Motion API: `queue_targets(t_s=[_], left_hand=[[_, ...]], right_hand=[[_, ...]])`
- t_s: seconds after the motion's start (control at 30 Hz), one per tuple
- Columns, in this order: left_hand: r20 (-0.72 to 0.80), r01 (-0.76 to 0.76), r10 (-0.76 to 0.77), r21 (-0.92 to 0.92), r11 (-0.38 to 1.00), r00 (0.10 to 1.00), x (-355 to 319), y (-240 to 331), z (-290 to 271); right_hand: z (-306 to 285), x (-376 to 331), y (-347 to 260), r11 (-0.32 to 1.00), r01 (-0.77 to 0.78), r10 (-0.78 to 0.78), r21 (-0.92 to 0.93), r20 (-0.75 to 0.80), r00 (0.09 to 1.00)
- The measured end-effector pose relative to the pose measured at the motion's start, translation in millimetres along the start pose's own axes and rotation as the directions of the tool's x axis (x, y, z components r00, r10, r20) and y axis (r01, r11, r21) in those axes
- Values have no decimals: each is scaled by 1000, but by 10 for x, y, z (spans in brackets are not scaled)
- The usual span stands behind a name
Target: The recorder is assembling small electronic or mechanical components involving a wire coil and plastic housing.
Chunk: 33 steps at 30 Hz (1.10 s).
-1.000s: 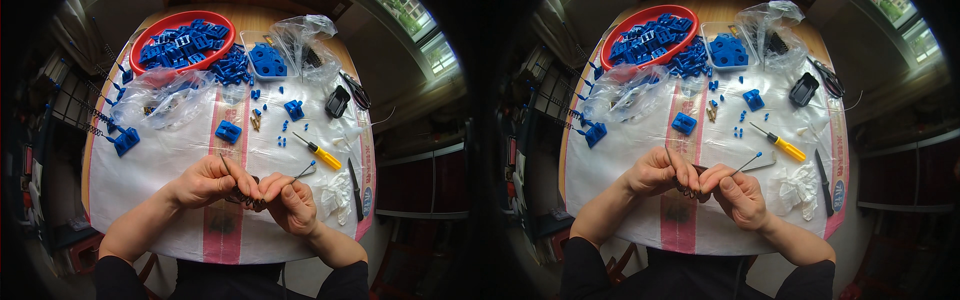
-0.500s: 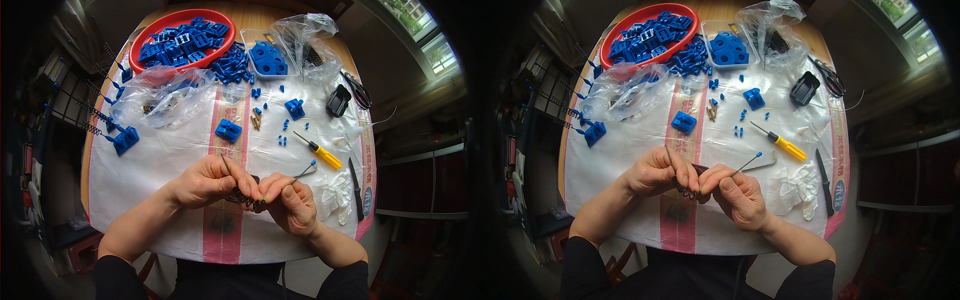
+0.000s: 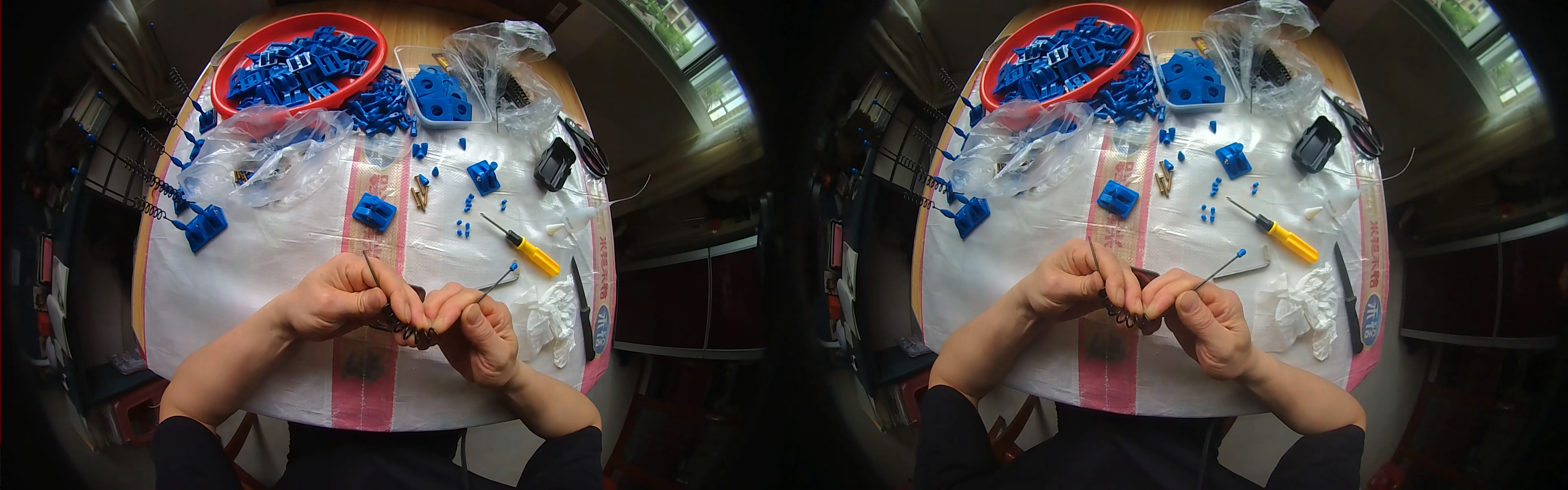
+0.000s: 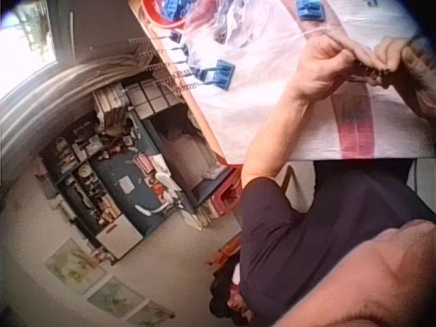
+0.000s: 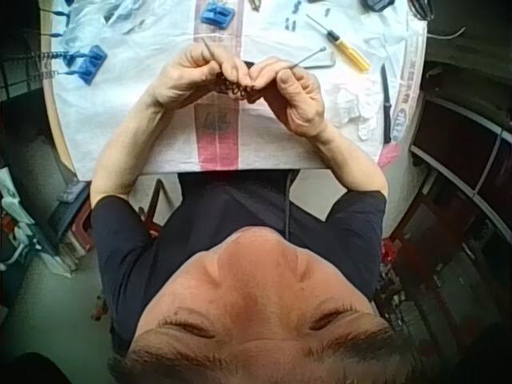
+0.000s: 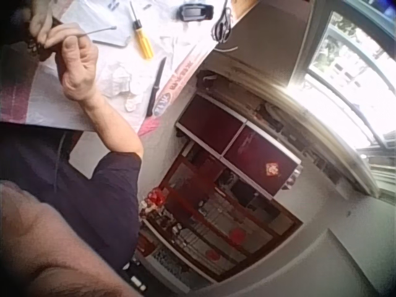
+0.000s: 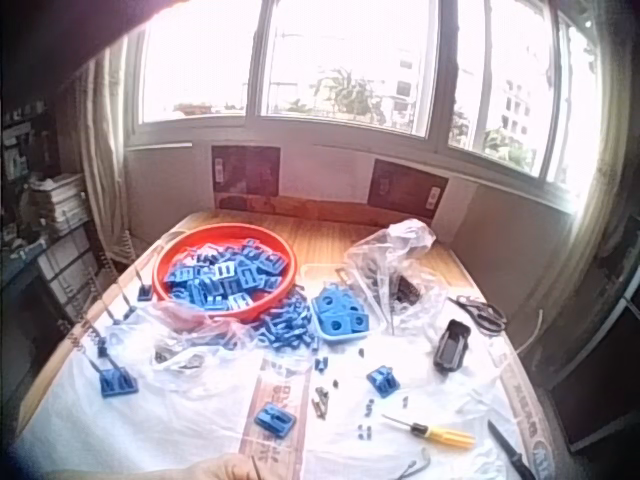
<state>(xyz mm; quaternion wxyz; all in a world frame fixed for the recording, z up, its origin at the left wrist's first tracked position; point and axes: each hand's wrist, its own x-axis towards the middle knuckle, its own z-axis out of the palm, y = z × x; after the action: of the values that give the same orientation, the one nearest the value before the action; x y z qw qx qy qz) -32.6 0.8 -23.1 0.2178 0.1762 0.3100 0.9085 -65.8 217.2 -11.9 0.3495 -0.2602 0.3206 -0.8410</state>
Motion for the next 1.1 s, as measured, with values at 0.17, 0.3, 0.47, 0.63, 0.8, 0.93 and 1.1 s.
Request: queue_targets(t_s=[0.17,0.3,0.47,0.63,0.8,0.93,1.1], left_hand=[[-5,0,0,-1,1000,1000,2,5,11],[-6,-6,6,5,1000,1000,1,-2,6],[-5,-10,10,15,1000,1000,3,-6,-7],[-47,-51,54,51,997,997,12,8,15],[-133,-79,82,30,996,988,15,-10,19],[-175,-125,133,55,991,976,42,-23,46],[-237,-154,186,145,977,954,71,-19,110]], right_hand=[[-5,1,3,1000,3,-3,1,4,1000],[-4,1,5,1000,4,-4,5,5,1000],[2,0,9,1000,17,-17,-7,-2,1000],[-8,16,-39,984,90,-93,-153,-13,996],[0,0,-19,904,209,-242,-372,-44,969],[-6,16,11,827,275,-344,-490,-55,937],[-32,39,22,824,266,-350,-499,-79,933]])
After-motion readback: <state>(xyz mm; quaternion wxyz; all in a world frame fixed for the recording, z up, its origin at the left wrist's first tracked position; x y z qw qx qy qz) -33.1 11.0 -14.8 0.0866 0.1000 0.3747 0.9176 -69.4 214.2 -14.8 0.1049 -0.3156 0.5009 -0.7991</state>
